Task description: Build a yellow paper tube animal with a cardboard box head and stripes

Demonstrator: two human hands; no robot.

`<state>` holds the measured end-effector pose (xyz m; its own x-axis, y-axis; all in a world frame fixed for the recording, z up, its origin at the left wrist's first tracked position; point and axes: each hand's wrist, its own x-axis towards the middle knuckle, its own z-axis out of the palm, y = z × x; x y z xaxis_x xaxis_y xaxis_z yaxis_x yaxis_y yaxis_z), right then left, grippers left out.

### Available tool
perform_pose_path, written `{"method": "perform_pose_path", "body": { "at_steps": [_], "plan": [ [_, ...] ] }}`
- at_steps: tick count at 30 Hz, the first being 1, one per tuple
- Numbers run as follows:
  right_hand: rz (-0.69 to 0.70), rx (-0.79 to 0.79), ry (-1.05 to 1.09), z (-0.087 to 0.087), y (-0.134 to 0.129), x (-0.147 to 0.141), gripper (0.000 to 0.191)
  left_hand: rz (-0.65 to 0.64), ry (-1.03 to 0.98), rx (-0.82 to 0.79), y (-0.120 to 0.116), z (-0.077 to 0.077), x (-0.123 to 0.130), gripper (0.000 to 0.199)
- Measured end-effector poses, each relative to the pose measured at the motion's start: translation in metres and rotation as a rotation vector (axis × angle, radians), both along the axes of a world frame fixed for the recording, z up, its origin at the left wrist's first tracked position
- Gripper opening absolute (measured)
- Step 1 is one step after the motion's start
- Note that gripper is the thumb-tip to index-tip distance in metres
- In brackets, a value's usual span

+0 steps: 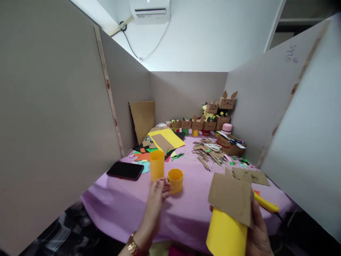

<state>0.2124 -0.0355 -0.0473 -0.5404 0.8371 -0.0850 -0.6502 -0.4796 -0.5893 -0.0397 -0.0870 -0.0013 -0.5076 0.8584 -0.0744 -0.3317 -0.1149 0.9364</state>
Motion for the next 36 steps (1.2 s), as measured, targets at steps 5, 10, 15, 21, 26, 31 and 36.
{"method": "perform_pose_path", "body": {
  "at_steps": [5, 10, 15, 21, 26, 31, 36],
  "plan": [
    [0.015, -0.152, 0.052, 0.003, 0.001, 0.004, 0.05, 0.33, 0.157, -0.027, 0.012, -0.004, -0.062, 0.032],
    [-0.093, -0.252, 0.044, 0.013, -0.003, 0.0, 0.046, 0.306, 0.347, -0.023, 0.033, -0.008, -0.068, 0.042],
    [-0.224, -0.344, 0.115, 0.021, -0.005, -0.005, 0.035, 0.34, 0.586, 0.01, 0.04, -0.009, -0.068, 0.059],
    [-0.072, -0.405, 0.147, 0.023, -0.004, -0.006, 0.039, 0.352, 0.951, 0.097, 0.048, 0.001, -0.076, 0.093],
    [0.015, -0.428, 0.192, 0.026, -0.003, -0.009, 0.039, 0.389, 1.095, 0.156, 0.049, 0.004, -0.086, 0.072],
    [-0.037, -0.365, 0.116, 0.037, -0.002, -0.021, 0.04, 0.357, 1.302, 0.19, 0.049, 0.01, -0.096, 0.053],
    [0.053, -0.235, 0.153, 0.042, -0.004, -0.031, 0.038, 0.323, 1.564, 0.271, 0.048, 0.04, -0.096, 0.018]
  ]
}}
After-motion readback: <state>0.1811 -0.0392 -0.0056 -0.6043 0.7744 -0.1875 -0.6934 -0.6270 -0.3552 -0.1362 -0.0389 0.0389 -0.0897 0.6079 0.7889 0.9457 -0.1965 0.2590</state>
